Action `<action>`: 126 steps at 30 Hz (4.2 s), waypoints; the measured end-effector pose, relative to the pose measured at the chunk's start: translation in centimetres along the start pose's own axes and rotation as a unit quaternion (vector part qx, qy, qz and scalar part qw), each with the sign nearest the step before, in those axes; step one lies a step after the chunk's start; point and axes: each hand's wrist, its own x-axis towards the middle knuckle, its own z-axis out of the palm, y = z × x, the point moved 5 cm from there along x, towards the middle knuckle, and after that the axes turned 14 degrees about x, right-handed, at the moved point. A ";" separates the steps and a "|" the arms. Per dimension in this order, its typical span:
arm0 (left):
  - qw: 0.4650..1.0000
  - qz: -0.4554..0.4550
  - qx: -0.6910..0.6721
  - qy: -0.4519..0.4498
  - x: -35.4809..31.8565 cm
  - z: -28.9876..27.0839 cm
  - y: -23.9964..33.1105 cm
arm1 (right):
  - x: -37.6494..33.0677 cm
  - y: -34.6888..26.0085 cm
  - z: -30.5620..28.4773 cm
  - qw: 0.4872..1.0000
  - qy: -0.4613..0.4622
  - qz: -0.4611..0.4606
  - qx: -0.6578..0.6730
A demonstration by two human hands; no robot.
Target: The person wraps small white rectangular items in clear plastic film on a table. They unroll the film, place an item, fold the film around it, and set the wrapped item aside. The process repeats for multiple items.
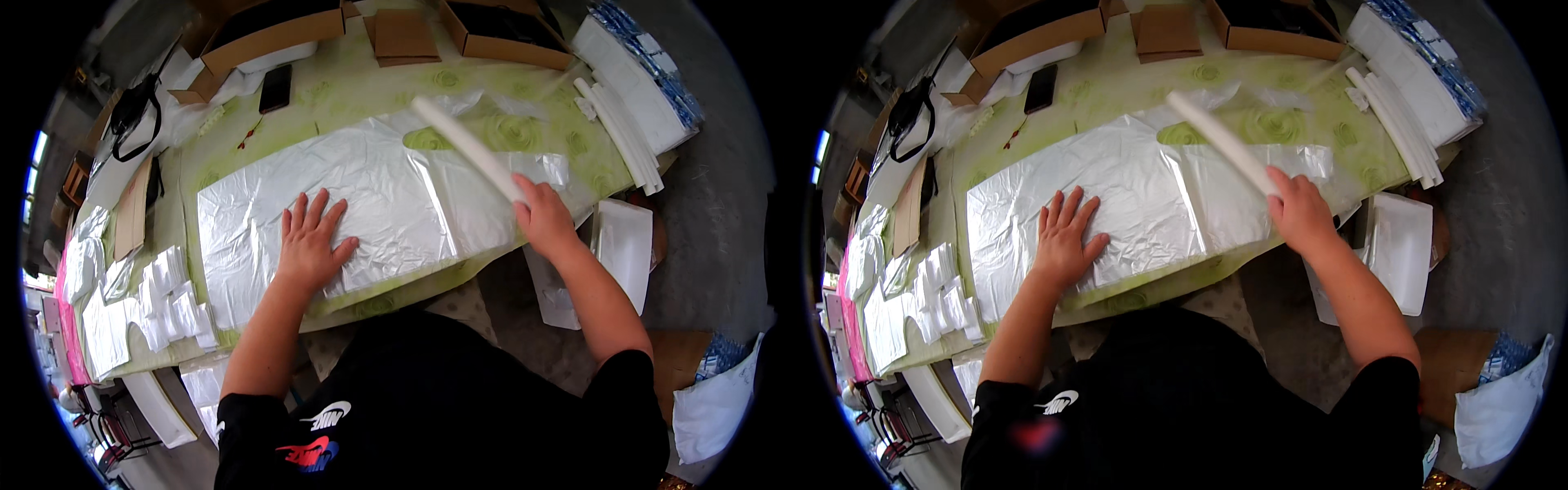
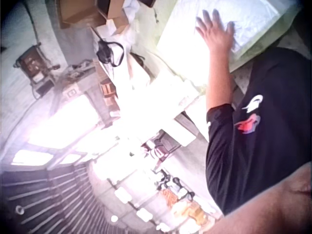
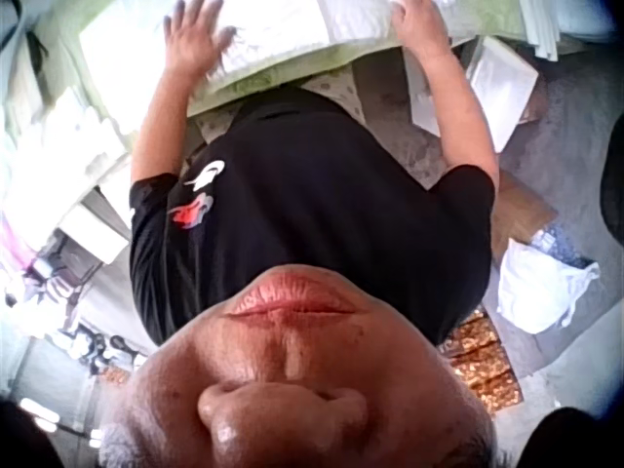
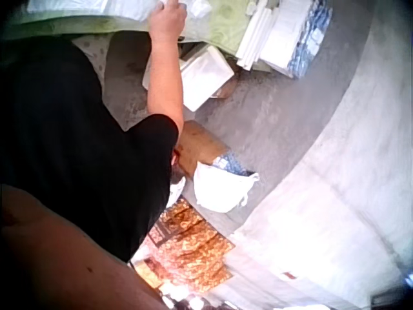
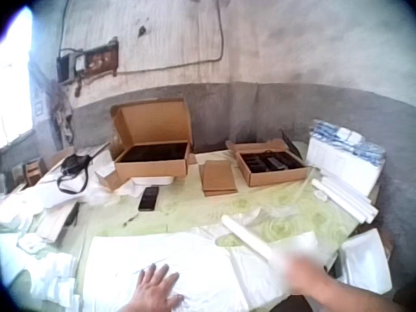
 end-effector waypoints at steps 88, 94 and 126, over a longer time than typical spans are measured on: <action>0.939 0.115 -0.226 -0.233 13.6 0.1 22.3 | -10.8 -1.6 0.6 0.920 0.271 -0.059 0.279; 0.926 0.081 -0.293 -0.222 13.8 -0.8 21.0 | -6.9 -3.0 0.9 0.937 0.211 -0.128 0.246; 0.903 0.050 -0.317 -0.284 12.8 -0.5 20.6 | -5.6 -3.9 0.0 0.939 0.237 -0.141 0.207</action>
